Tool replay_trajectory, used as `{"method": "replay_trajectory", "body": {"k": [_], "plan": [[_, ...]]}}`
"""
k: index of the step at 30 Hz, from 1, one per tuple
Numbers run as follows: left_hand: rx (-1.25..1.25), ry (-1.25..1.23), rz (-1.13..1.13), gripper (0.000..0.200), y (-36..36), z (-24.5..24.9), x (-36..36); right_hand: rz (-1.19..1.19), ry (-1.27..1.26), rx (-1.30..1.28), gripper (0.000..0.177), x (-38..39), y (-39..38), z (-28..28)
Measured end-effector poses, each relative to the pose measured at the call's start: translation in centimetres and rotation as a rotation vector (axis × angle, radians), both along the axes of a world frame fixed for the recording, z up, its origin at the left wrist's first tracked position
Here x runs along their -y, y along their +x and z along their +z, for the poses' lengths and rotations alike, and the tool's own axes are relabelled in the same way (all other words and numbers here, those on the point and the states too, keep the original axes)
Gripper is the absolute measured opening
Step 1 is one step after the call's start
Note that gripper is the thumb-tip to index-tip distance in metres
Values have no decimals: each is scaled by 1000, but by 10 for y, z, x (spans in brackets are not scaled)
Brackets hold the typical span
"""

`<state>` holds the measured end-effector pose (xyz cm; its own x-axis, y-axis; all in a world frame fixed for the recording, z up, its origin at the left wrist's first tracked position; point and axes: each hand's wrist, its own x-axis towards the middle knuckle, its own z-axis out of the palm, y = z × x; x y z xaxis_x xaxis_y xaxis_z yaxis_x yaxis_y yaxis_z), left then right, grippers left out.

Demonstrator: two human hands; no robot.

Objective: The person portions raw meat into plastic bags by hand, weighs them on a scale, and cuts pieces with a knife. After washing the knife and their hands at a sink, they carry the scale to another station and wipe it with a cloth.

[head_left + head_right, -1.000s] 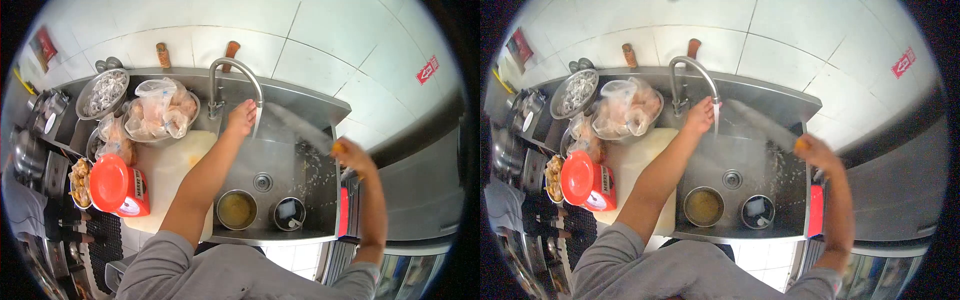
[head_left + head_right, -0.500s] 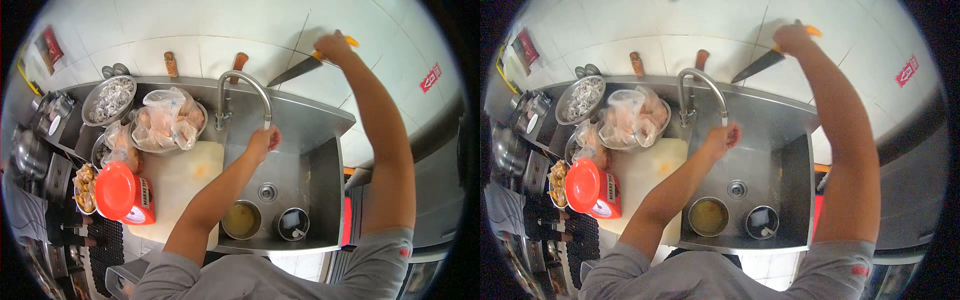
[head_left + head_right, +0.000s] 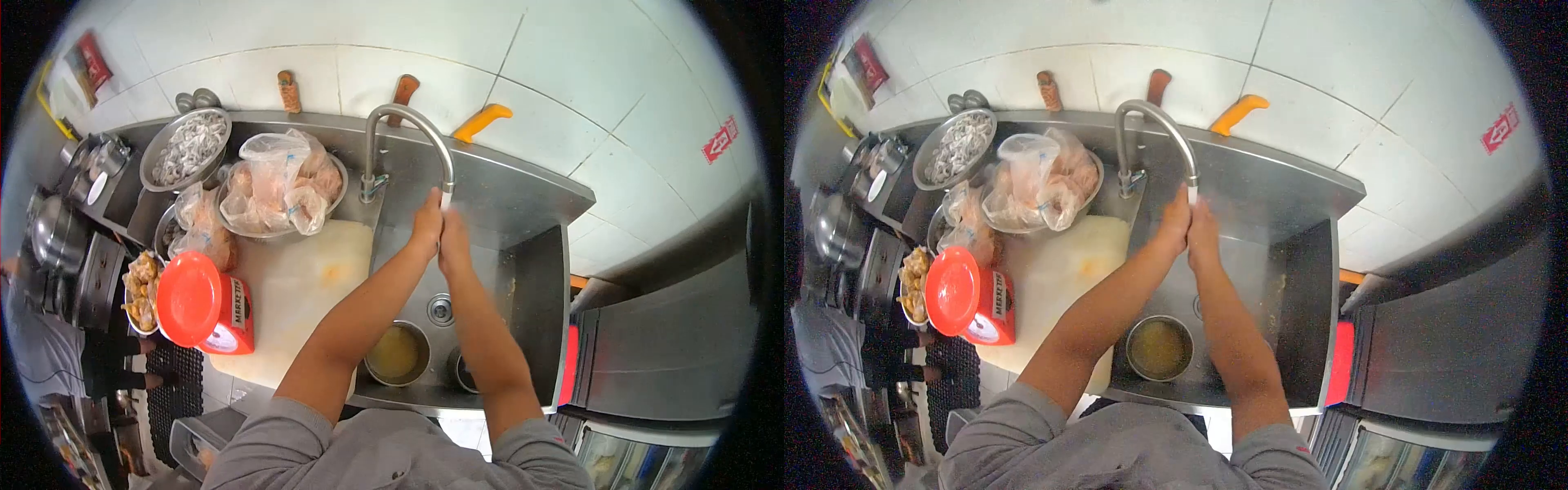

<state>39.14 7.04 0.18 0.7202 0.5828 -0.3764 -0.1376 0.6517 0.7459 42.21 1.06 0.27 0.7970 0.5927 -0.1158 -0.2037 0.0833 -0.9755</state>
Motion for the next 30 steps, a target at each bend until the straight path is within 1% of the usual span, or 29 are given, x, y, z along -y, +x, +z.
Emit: {"method": "replay_trajectory", "body": {"k": [2,3,5,6,7,8,9,10,12,14,15,16,18,19,21,22,23,24,25,26,27,29,30], "plan": [[1,96,-12,55,6,-17,9,-28,20,-327,56,4,-25,13],[1,145,-19,55,6,-25,13,-14,36,-355,59,3,-22,8],[42,311,-89,65,-15,-10,35,11,63,-409,65,5,4,-14],[64,394,-124,71,-23,-4,43,23,119,-337,68,3,20,-32],[141,486,-147,67,-20,-16,47,39,172,-266,71,-1,35,-55],[101,473,-178,68,-23,-15,46,61,225,-197,74,-5,38,-69],[64,465,-206,69,-24,-8,38,-1,143,-283,84,-3,22,-49],[27,462,-234,70,-25,-3,29,5,127,-283,75,-8,8,-39],[-96,314,-143,78,-17,-21,12,2,93,-284,59,-14,-19,-26],[-143,160,-133,79,-21,-26,12,-25,52,-284,46,-11,-35,-21],[-132,87,-160,76,-31,-20,19,-43,33,-281,41,-10,-36,-20],[-123,11,-188,73,-42,-19,27,-22,-63,-340,54,-13,-29,-23],[54,168,-72,71,-66,-24,43,30,-256,-459,89,-34,-5,-39],[138,249,-4,70,-77,-26,47,50,-205,-379,89,-45,-1,-54],[88,414,-33,66,-102,-38,41,121,-98,-229,87,-68,-10,-85],[51,499,-32,65,-118,-50,36,164,-123,-185,88,-71,-19,-72],[-158,607,-21,55,-127,-73,28,217,-141,-137,89,-77,-26,-56],[-184,530,-35,52,-146,-64,28,120,-39,-290,83,-93,-38,-47],[-203,452,-52,50,-166,-45,34,207,-2,-311,80,-106,-31,-48],[-217,371,-76,47,-186,-33,42,241,60,-313,77,-125,-24,-56],[-248,507,-10,43,-203,-31,48,166,66,-226,82,-135,-27,-49],[-339,479,54,40,-244,-12,62,236,71,-243,79,-151,-25,-38],[-381,460,78,39,-266,-6,70,221,27,-212,79,-157,-25,-38]]}}
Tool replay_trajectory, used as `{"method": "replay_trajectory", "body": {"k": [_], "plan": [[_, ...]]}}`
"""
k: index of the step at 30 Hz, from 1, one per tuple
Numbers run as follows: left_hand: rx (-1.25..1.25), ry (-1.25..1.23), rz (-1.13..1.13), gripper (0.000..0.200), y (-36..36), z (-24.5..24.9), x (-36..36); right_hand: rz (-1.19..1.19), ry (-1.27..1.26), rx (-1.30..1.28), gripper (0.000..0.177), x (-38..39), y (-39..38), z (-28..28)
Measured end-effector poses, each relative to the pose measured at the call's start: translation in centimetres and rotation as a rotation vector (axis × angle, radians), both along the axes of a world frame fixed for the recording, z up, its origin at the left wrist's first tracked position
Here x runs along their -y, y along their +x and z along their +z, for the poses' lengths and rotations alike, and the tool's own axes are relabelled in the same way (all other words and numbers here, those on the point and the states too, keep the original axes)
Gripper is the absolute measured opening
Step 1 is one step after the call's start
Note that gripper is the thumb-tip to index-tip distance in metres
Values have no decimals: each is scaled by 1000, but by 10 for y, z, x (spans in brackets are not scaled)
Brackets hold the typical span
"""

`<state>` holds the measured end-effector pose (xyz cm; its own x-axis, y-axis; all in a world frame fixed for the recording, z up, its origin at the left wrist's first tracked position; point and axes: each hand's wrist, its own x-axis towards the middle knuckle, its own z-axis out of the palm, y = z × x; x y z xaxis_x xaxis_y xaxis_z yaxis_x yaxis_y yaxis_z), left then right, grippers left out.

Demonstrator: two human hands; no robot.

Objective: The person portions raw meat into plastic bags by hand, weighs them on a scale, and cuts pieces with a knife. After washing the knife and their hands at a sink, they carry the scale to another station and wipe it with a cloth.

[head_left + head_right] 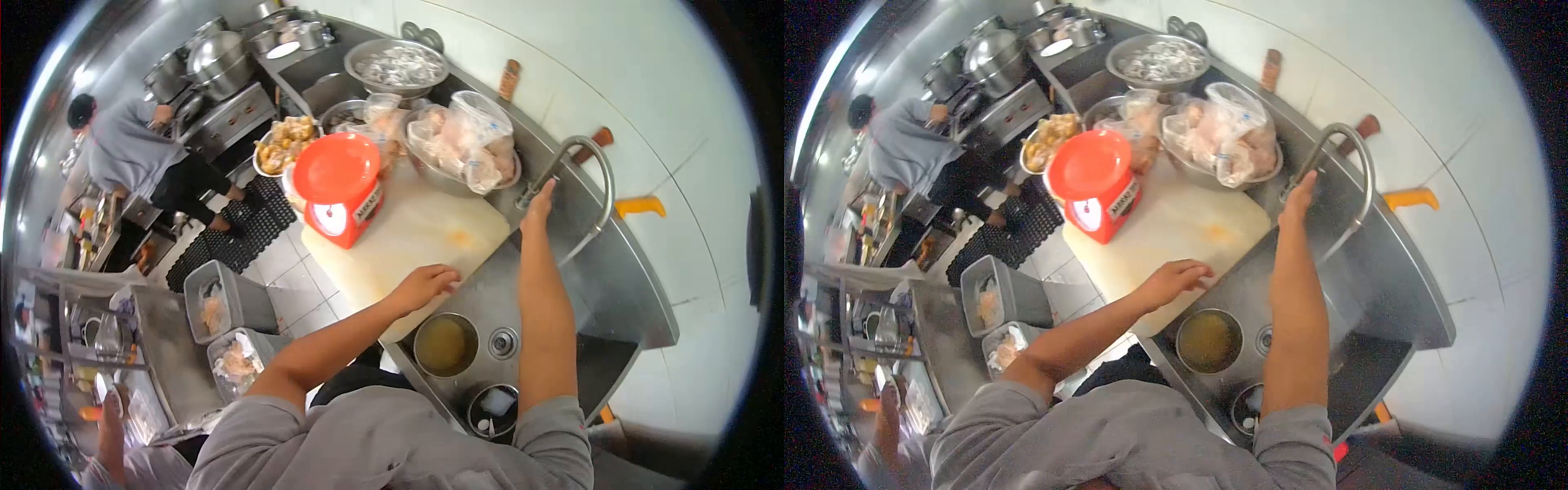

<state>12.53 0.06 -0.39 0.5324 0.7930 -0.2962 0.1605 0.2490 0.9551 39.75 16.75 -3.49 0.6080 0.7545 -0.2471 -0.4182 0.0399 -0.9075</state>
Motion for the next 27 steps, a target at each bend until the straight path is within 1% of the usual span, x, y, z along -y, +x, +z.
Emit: {"method": "replay_trajectory", "body": {"k": [2,4,5,6,8,10,12,14,16,17,18,19,20,22,23,24,25,26,27], "plan": [[1,-24,105,35,-44,0,15,-28,-82,80,79,-12,-2,-2],[41,-129,236,32,-90,-3,31,9,-31,-14,77,-2,-7,16],[17,-145,297,32,-113,-3,39,24,-8,-55,76,7,-9,22],[-4,-159,355,31,-137,-4,46,-33,46,-3,73,14,-12,20],[-73,-198,480,31,-190,-22,50,-151,160,99,69,35,-19,13],[-212,-165,623,33,-234,-30,38,-152,137,234,64,80,-54,22],[-203,20,787,36,-268,-45,2,-64,214,301,59,102,-99,-1],[-318,257,783,36,-278,-29,-47,259,21,368,56,110,-156,-17],[-184,321,874,34,-269,-24,-95,546,57,288,57,98,-215,-30],[-114,330,833,34,-272,-39,-123,691,77,248,58,91,-242,-29],[-43,340,793,33,-274,-58,-146,710,8,315,57,89,-267,-18],[-240,438,713,35,-271,-63,-157,730,-61,385,56,86,-284,-6],[-439,530,626,36,-265,-65,-163,812,1,367,58,73,-289,-11],[-344,333,689,42,-232,-37,-140,975,125,314,60,52,-296,-30],[-287,291,674,46,-232,-47,-142,942,105,285,63,52,-293,-29],[-240,402,739,49,-223,-32,-126,911,93,256,65,52,-287,-25],[-354,361,678,49,-223,-36,-123,888,79,227,67,56,-278,-23],[-345,404,559,50,-226,-64,-126,875,64,199,70,60,-270,-20],[-362,470,566,47,-219,-72,-115,869,47,168,72,65,-265,-18]]}}
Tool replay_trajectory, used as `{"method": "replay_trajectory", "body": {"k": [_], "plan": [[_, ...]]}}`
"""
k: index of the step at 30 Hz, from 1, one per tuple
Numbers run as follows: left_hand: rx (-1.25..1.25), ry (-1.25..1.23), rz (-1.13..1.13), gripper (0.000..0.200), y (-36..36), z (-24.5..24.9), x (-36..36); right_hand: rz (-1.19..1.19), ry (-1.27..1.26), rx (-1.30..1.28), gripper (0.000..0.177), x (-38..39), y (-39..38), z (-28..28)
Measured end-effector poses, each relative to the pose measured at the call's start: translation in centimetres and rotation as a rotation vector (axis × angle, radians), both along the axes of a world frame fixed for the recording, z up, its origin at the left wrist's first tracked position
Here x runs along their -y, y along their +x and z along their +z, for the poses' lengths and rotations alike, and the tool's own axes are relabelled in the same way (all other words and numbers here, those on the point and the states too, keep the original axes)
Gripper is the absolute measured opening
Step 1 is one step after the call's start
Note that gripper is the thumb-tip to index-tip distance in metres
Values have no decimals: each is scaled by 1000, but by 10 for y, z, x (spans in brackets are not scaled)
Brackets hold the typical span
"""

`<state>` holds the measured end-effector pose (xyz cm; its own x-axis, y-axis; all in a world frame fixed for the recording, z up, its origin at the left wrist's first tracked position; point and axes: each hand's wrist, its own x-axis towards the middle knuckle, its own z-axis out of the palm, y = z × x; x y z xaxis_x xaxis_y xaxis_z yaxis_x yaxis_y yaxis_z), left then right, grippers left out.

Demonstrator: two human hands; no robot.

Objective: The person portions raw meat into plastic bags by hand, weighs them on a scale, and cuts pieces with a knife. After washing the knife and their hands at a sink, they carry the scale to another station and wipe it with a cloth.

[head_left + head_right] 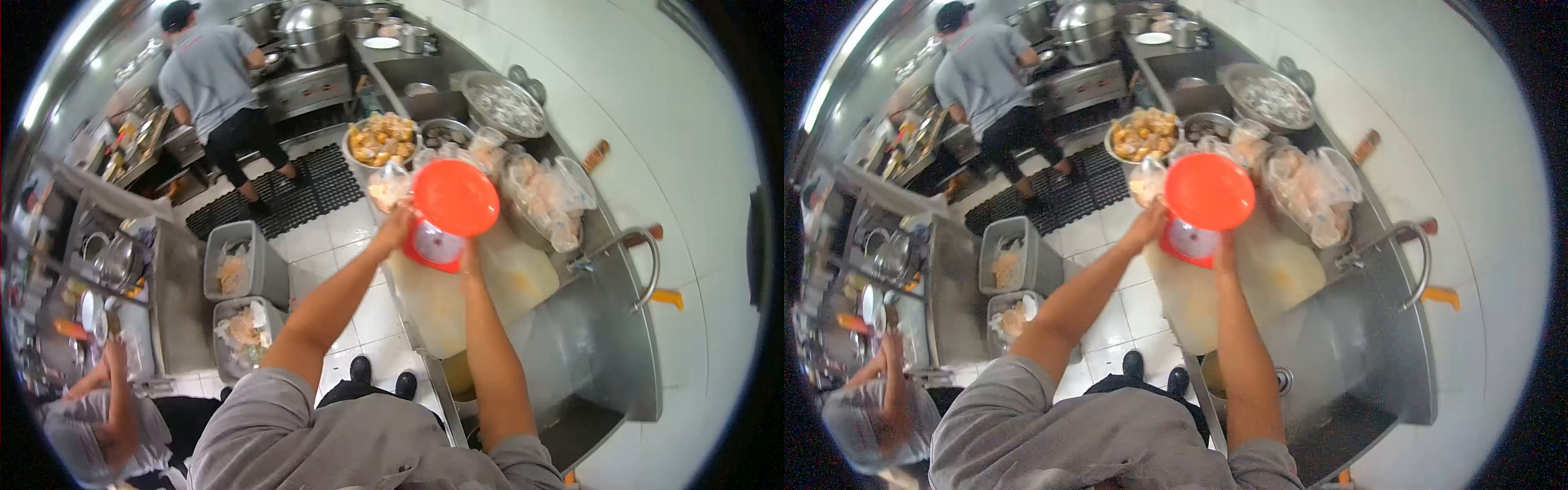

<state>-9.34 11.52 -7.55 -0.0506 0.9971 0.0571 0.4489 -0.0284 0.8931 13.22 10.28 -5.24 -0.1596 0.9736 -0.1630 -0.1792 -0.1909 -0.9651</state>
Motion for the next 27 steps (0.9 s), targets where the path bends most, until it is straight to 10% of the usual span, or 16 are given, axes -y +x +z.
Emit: {"method": "replay_trajectory", "body": {"k": [5,15,20,27], "plan": [[243,13,446,38,61,21,62,52,-105,-76,72,30,-5,23],[1023,-252,567,45,49,53,176,214,36,-113,62,134,-18,24],[1249,-147,606,65,26,63,290,366,132,-86,53,178,-14,-53],[1704,-31,306,52,-16,30,431,724,-92,-216,58,302,-70,16]]}}
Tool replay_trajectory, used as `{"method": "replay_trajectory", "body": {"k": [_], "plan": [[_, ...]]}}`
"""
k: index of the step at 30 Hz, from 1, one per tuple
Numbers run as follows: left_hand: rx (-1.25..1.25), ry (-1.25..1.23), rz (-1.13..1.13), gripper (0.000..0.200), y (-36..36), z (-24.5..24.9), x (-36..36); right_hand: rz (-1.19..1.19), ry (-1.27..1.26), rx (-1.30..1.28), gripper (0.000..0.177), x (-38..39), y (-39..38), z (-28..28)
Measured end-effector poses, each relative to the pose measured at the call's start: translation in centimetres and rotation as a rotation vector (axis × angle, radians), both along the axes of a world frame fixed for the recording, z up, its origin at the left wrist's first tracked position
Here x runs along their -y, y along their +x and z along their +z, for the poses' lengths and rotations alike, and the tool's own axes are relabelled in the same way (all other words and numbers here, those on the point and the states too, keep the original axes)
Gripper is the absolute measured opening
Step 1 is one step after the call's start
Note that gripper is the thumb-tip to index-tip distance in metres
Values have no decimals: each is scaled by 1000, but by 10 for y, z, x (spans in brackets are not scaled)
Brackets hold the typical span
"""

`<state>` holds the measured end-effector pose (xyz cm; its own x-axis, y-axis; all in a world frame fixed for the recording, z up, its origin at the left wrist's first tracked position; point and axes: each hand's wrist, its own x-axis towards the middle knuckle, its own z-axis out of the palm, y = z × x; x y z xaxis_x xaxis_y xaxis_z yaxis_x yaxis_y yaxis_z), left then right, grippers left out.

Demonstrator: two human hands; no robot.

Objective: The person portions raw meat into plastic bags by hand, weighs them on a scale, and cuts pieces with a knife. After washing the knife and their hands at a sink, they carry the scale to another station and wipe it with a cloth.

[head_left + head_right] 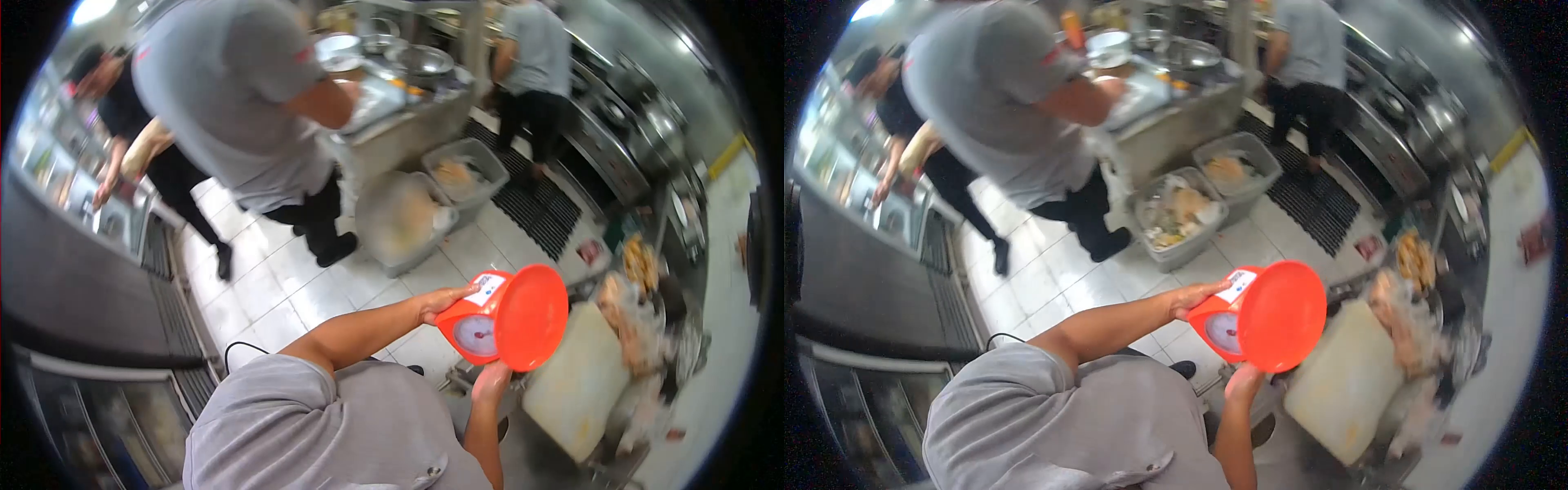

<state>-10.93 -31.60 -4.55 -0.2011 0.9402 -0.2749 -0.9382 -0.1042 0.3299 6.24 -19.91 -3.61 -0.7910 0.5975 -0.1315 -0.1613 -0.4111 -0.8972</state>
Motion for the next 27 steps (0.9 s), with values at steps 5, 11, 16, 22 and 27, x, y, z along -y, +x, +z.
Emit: {"method": "replay_trajectory", "body": {"k": [5,11,16,22,27], "plan": [[37,56,195,52,-10,-25,113,160,86,47,48,75,-19,-7],[123,32,455,51,-1,-66,268,633,271,162,53,118,-56,-68],[150,-32,686,52,24,-101,388,992,448,338,57,171,-114,-65],[83,-174,979,49,77,-114,476,1200,586,798,71,133,-134,-142],[277,-102,1209,46,101,-118,488,1273,615,1097,70,72,-154,-191]]}}
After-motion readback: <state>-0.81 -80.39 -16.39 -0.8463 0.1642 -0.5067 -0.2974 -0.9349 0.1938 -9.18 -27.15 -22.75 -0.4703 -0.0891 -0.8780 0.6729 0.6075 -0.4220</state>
